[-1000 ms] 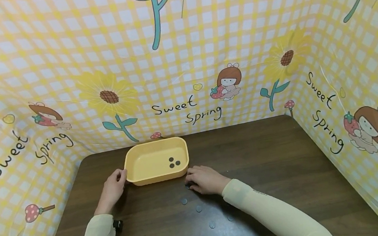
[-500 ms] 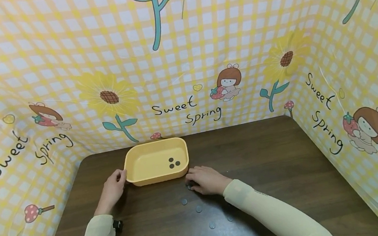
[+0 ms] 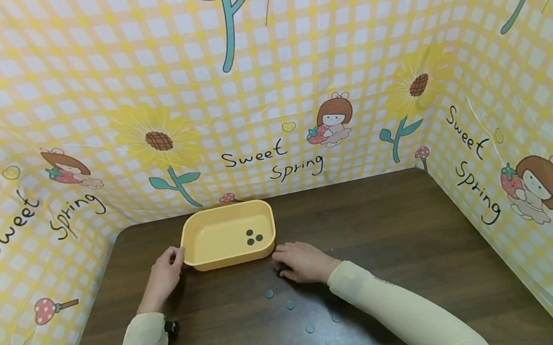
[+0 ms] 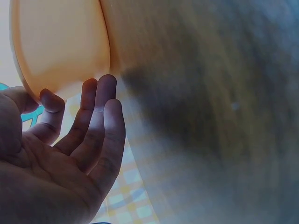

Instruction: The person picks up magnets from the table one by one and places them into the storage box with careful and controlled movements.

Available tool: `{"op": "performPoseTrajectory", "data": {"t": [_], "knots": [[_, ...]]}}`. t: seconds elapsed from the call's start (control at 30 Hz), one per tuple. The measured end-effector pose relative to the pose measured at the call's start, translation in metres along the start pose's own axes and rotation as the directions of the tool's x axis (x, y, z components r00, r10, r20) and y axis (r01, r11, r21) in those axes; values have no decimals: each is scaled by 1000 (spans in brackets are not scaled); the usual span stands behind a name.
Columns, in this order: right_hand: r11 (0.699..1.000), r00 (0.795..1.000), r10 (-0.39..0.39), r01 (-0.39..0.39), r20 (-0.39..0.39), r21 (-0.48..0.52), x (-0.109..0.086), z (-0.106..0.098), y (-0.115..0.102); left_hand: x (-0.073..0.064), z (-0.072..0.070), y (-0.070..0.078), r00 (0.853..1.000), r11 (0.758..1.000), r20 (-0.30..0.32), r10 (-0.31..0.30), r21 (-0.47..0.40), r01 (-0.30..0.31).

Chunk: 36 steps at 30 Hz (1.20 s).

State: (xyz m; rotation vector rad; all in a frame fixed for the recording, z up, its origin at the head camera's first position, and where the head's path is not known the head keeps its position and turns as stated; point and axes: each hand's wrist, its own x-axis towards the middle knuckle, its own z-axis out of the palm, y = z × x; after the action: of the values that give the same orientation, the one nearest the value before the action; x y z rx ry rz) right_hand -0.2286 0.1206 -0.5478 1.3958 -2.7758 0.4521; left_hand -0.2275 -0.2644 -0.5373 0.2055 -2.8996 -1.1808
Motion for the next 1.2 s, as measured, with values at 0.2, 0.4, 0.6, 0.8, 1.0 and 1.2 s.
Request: {"op": "performPoseTrajectory", "data": {"t": [0.2,0.4,0.6,0.8,1.0,1.2], "knots": [[1000,1000,-4,4,-2,-15,-1,-3,-2,1,0,-1,1000,1000,0,5,-7,-5],[1000,1000,-20,20,13,-14,-2,-4,-1,4,1,-9,999,998,1,38,-50,-38],[1000,1000,-15,15,8,12,-1,-7,0,1,-1,-2,1000,1000,7,-1,-16,1],[999,1000,-2,2,2,32,0,-14,-2,0,-1,0,1000,1000,5,2,-13,-1],[998,1000,13,-13,3,59,2,-17,-1,0,-1,0,1000,1000,-2,3,-13,-3],[997,1000,28,-28,-2,76,3,-20,-2,0,-1,0,1000,1000,-3,0,-9,0]]}}
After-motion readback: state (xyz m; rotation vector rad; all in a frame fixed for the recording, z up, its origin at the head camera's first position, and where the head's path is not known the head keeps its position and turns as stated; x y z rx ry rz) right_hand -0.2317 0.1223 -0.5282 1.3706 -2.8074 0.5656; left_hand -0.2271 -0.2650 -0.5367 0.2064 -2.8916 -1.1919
